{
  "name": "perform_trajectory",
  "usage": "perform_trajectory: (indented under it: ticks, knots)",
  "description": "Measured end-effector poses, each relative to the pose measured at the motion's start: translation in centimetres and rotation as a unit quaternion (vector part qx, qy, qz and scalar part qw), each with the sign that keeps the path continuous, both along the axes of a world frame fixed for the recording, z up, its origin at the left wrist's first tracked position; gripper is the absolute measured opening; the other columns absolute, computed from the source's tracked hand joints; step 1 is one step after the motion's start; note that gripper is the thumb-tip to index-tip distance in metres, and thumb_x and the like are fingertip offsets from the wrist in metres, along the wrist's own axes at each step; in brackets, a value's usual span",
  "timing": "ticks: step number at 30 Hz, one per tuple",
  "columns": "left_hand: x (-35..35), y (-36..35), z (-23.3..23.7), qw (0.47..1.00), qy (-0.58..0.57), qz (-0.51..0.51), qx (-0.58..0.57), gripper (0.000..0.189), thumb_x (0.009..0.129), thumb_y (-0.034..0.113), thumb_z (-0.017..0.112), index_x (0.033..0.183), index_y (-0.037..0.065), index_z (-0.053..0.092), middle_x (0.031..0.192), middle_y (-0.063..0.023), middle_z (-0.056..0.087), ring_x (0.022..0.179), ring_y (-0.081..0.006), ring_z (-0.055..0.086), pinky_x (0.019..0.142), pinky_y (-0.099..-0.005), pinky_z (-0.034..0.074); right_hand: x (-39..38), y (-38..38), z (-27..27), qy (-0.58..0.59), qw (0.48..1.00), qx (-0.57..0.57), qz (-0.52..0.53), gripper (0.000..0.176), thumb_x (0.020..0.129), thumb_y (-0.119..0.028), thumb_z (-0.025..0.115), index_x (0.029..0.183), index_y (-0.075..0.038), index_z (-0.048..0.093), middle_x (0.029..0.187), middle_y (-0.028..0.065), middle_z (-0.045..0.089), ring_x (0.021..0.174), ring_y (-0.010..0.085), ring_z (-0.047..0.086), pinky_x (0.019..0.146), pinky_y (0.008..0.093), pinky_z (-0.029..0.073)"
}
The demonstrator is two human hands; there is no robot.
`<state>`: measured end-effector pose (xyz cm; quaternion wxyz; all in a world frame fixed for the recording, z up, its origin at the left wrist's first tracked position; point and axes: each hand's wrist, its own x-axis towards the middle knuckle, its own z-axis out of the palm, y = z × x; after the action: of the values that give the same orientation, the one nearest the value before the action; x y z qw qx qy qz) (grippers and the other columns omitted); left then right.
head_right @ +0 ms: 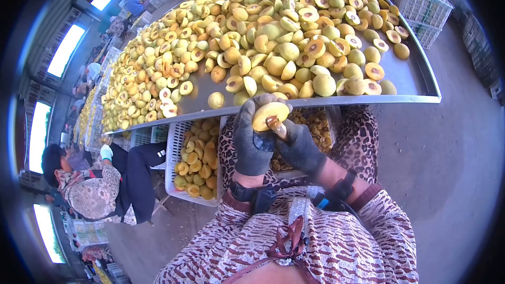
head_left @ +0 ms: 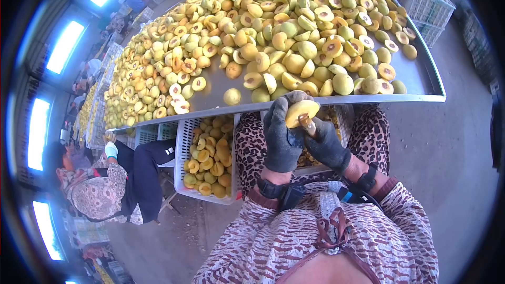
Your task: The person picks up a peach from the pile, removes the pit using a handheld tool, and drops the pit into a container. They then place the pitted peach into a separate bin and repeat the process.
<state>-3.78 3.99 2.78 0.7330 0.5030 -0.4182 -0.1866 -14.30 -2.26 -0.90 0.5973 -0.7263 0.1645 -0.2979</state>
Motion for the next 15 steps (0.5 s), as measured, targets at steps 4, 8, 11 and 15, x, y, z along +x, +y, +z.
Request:
perform_trajectory:
  ticks: [4,8,11,15]
  knots:
    - [-0.8,-0.5,0.5,0.980,0.189,-0.046,-0.029,0.042,0.105,0.033,0.038,0.095,-0.003,0.059,0.092,-0.0156,0.066,0.087,-0.0269,0.067,0.083,-0.0387,0.056,0.6,-0.3,-2.3,-0.105,0.993,-0.033,0.031,0.027,0.088,-0.012,0.068,0.112,-0.003,0.061,0.097,0.0096,0.070,0.088,0.0246,0.067,0.079,0.0355,0.052]
    - [-0.6,-0.3,2.4,0.993,0.105,-0.047,-0.016,0.047,0.105,0.036,0.036,0.086,-0.002,0.058,0.087,-0.0186,0.066,0.078,-0.0289,0.067,0.075,-0.0395,0.057,0.3,0.2,-0.2,-0.114,0.991,-0.014,0.071,0.037,0.084,-0.008,0.072,0.119,-0.006,0.059,0.117,0.0085,0.064,0.108,0.0194,0.060,0.089,0.0354,0.049]
    - [-1.0,0.0,3.8,0.996,0.078,-0.049,-0.009,0.049,0.105,0.035,0.037,0.081,-0.001,0.057,0.083,-0.0184,0.065,0.075,-0.0289,0.066,0.072,-0.0387,0.056,-0.4,-0.5,1.4,-0.104,0.972,0.087,0.190,0.046,0.081,-0.008,0.075,0.123,-0.004,0.057,0.123,0.0094,0.060,0.114,0.0197,0.056,0.094,0.0348,0.047]
    - [-0.3,1.1,3.4,0.974,0.152,-0.165,-0.035,0.050,0.104,0.041,0.038,0.080,0.002,0.056,0.079,-0.0151,0.061,0.071,-0.0301,0.063,0.068,-0.0409,0.055,-0.2,-3.0,-3.0,-0.081,0.910,-0.202,0.353,0.047,0.083,-0.004,0.070,0.127,-0.002,0.053,0.120,0.0097,0.056,0.111,0.0176,0.054,0.094,0.0323,0.045]
